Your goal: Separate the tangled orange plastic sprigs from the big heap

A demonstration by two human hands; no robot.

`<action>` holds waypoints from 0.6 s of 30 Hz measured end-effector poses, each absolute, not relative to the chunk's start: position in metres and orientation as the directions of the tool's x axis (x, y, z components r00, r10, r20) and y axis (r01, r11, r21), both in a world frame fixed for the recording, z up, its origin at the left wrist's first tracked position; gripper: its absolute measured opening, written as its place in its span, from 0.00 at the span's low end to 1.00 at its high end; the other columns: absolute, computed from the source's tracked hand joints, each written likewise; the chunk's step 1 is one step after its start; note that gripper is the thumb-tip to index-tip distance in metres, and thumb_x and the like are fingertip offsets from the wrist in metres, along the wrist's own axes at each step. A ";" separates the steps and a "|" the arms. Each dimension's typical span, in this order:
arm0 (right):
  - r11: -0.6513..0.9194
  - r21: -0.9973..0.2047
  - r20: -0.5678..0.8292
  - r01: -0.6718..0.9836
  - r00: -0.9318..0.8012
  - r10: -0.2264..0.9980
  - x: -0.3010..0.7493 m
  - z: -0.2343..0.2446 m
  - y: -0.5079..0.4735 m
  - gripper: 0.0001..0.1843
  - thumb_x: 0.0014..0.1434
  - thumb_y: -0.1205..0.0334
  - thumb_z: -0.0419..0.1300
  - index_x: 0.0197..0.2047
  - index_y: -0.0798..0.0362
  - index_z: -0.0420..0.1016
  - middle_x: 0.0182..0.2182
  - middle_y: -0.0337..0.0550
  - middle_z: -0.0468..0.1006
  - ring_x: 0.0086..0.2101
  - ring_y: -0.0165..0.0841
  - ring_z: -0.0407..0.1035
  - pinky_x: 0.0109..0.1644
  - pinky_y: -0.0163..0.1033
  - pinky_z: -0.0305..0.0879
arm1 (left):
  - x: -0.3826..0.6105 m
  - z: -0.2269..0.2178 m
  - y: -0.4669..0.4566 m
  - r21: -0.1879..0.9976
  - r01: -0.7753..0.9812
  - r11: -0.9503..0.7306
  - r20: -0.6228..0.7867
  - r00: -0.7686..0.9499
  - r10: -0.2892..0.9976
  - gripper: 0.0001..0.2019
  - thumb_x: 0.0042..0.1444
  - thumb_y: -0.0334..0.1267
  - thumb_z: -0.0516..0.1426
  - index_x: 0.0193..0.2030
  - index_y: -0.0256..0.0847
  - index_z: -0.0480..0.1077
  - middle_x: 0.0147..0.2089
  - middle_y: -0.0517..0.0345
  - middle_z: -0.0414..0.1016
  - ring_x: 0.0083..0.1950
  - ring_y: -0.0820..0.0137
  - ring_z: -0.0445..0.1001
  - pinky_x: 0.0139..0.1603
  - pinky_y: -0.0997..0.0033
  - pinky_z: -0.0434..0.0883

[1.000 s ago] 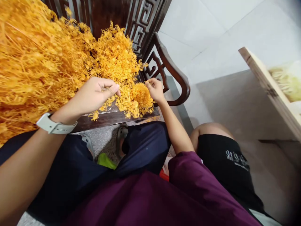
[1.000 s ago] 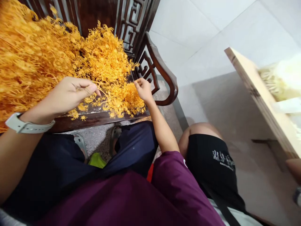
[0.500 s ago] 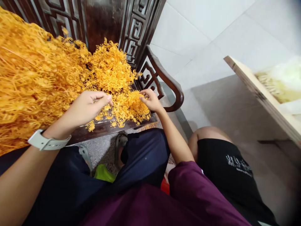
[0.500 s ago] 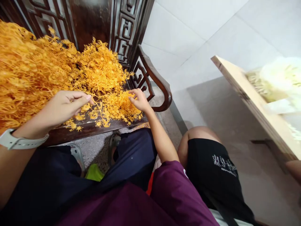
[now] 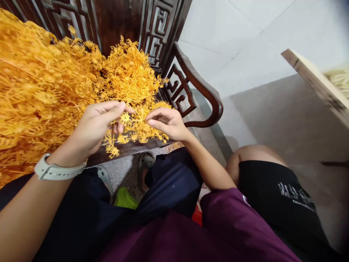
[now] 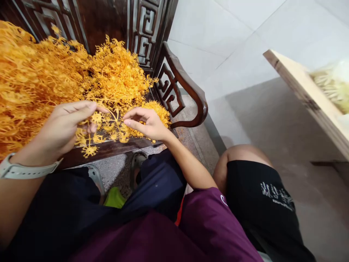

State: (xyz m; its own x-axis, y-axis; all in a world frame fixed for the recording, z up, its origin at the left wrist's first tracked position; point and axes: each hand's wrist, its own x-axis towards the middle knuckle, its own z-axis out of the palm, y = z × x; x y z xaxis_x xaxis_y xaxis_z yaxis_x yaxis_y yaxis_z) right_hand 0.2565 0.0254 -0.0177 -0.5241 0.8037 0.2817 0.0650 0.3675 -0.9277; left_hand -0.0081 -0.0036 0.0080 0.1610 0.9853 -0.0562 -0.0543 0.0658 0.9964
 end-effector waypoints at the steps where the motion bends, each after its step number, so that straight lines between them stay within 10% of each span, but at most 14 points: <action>1: 0.378 -0.924 0.303 0.051 -0.506 0.808 0.254 -0.017 0.025 0.10 0.69 0.52 0.74 0.44 0.49 0.85 0.38 0.40 0.83 0.35 0.29 0.74 0.40 0.39 0.70 | -0.008 0.008 -0.004 0.991 -0.103 0.082 -0.067 0.138 0.988 0.13 0.67 0.50 0.67 0.38 0.43 0.83 0.29 0.55 0.77 0.25 0.72 0.71 0.24 0.71 0.65; 12: 0.590 -0.804 0.558 -0.070 -0.429 0.710 0.245 -0.020 0.028 0.32 0.70 0.32 0.65 0.58 0.53 0.78 0.40 0.40 0.77 0.36 0.30 0.70 0.39 0.37 0.70 | 0.013 0.012 -0.011 0.895 -0.425 0.138 -0.121 0.066 0.990 0.09 0.71 0.41 0.64 0.45 0.39 0.86 0.32 0.54 0.81 0.20 0.74 0.71 0.19 0.74 0.58; 18: 0.631 -0.760 0.546 0.156 -0.374 0.750 0.236 -0.019 0.027 0.17 0.72 0.49 0.69 0.55 0.51 0.79 0.46 0.43 0.80 0.44 0.33 0.75 0.47 0.40 0.73 | 0.010 0.012 -0.013 0.880 -0.443 0.174 -0.123 0.143 0.982 0.08 0.71 0.37 0.63 0.49 0.39 0.84 0.41 0.52 0.86 0.23 0.70 0.78 0.25 0.68 0.68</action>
